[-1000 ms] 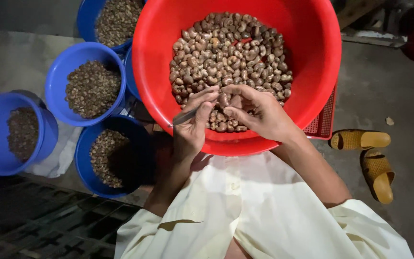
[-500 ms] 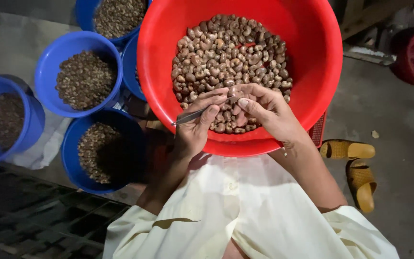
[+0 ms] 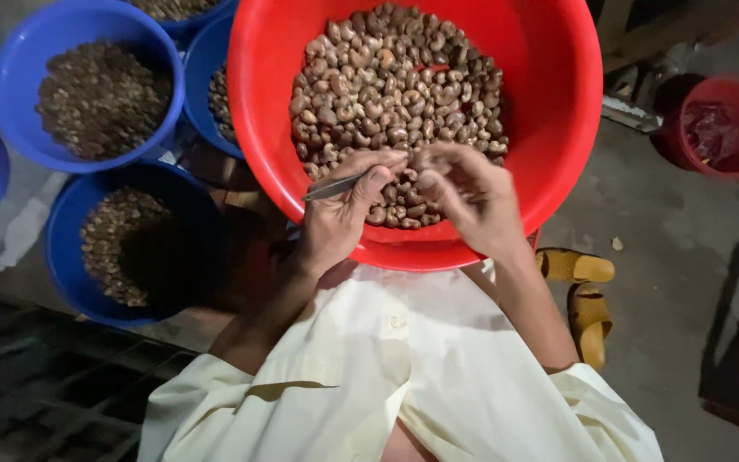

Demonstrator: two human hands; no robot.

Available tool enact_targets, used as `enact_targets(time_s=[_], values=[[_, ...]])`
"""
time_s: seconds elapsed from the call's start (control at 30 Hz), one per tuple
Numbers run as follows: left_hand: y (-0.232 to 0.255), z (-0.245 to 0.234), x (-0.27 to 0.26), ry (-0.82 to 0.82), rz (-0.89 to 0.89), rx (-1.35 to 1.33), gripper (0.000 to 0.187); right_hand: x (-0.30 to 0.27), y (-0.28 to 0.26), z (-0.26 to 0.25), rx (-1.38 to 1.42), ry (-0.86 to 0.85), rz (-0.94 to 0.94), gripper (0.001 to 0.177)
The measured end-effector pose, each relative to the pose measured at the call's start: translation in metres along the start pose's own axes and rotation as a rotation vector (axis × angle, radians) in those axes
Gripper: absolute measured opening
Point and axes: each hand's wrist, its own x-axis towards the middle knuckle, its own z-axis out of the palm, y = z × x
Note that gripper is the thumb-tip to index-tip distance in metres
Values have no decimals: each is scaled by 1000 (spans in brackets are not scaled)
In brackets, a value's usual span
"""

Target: Using a small hand-held blade to peel or crack nuts in a large red bowl

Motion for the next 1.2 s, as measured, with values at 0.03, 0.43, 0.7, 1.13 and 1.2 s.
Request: enact_targets(time_s=[0.03,0.43,0.7,1.13,1.2], values=[[2,1,0,6,-17,-2,23,-1,-4,-6,-67,64,-54,26],[13,1,0,-73,-104,72,25,-62,205,-152,-114,998,274,7],[7,3,-2,-66,-204,-38,27,-53,237,-162,-310,899,379,9],[17,1,-1,-68,-321,114,31,68,23,-109,-697,125,-345,26],[14,0,-1,-61,-292,127,30,91,45,-95,-794,-110,-258,33]])
